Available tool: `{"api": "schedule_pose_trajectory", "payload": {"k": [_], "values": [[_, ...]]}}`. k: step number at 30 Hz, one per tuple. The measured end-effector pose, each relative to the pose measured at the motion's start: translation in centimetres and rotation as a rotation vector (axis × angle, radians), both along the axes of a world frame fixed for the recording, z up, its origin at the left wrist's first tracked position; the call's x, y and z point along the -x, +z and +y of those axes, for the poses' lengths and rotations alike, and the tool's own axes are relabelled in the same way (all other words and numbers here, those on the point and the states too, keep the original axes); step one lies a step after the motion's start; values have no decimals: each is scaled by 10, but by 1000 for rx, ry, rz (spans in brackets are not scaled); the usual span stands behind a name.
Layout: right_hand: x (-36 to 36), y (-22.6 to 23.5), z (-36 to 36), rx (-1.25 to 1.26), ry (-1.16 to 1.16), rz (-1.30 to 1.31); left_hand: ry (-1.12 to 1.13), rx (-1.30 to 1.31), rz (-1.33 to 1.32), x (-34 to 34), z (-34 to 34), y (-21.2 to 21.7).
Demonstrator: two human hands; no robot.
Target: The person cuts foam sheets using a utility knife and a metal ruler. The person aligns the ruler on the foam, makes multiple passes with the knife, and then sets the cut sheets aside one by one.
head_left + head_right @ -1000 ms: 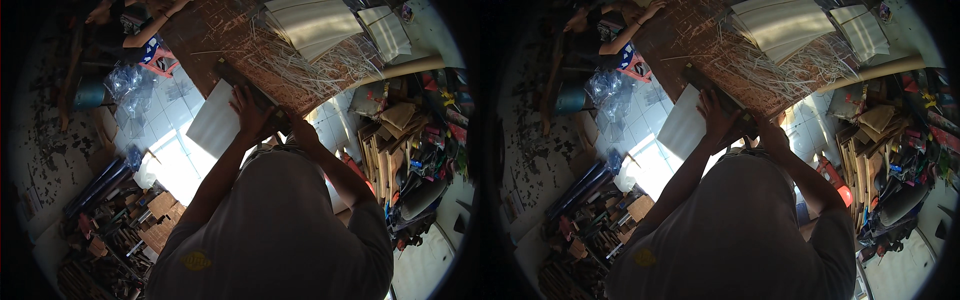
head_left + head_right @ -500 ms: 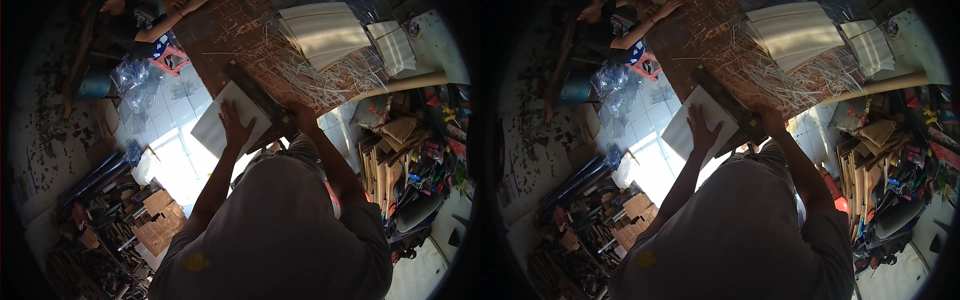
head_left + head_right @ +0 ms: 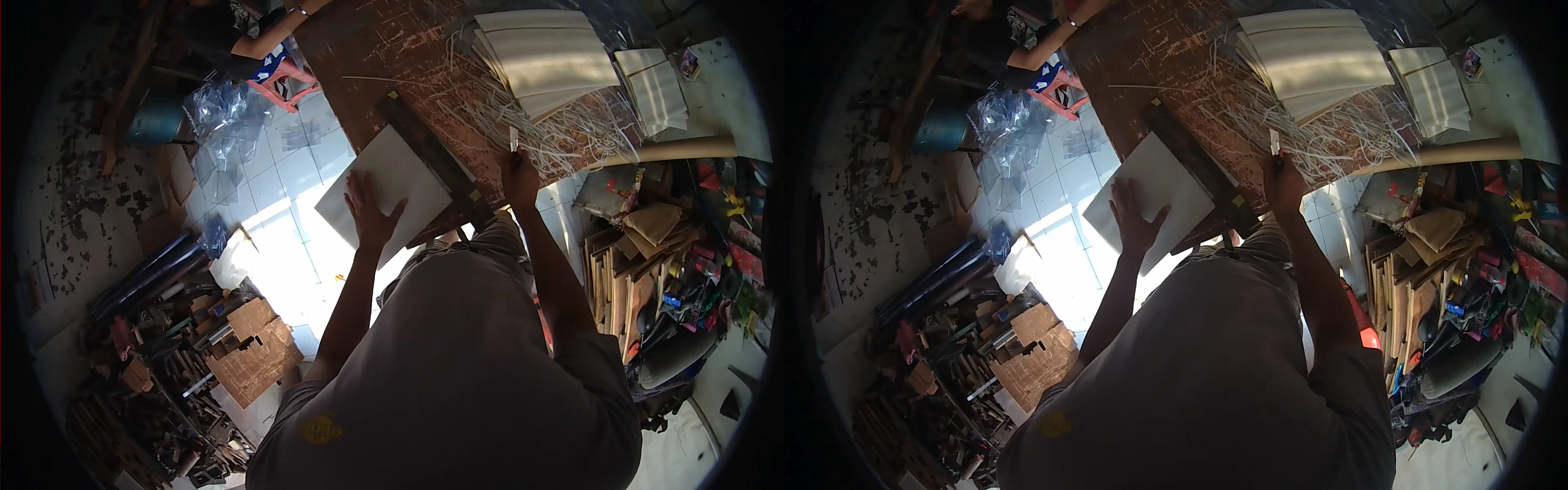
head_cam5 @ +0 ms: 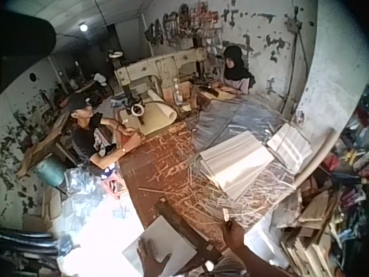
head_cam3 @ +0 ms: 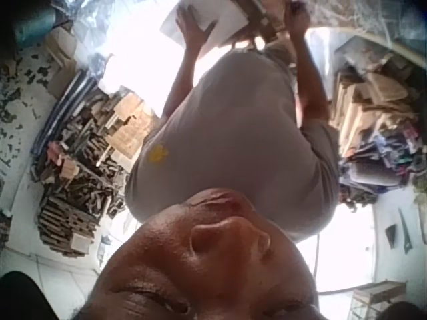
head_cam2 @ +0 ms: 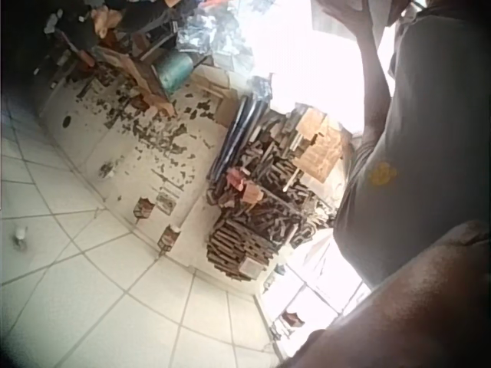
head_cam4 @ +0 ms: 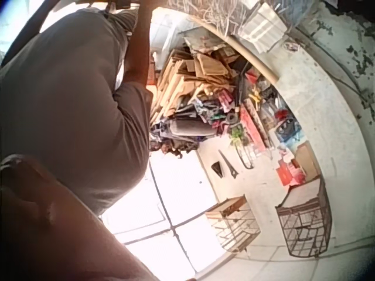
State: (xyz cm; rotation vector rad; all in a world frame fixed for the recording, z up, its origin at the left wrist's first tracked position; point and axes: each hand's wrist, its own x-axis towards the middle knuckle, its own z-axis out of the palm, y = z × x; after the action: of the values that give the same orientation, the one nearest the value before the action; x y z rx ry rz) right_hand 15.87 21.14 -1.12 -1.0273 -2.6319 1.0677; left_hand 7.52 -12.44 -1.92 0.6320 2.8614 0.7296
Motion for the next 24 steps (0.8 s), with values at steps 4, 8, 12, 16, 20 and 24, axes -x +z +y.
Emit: {"api": "schedule_pose_trajectory", "payload": {"k": [4, 8, 12, 16, 20, 24], "values": [[-5, -14, -7, -38, 150, 183, 577, 117, 237, -14, -42, -19], [13, -17, -45, -34, 137, 178, 864, -368, -278, -18, -78, -42], [22, -19, -64, -143, 168, 156, 813, -623, -336, -21, -73, -49], [27, -26, -54, 22, 149, 93, 831, -615, -342, -18, -68, -46], [37, -18, -43, 42, 194, -41, 745, -587, -268, -20, -75, -51], [46, -15, -4, -173, 21, 4, 768, -640, -305, -19, -74, -48]]}}
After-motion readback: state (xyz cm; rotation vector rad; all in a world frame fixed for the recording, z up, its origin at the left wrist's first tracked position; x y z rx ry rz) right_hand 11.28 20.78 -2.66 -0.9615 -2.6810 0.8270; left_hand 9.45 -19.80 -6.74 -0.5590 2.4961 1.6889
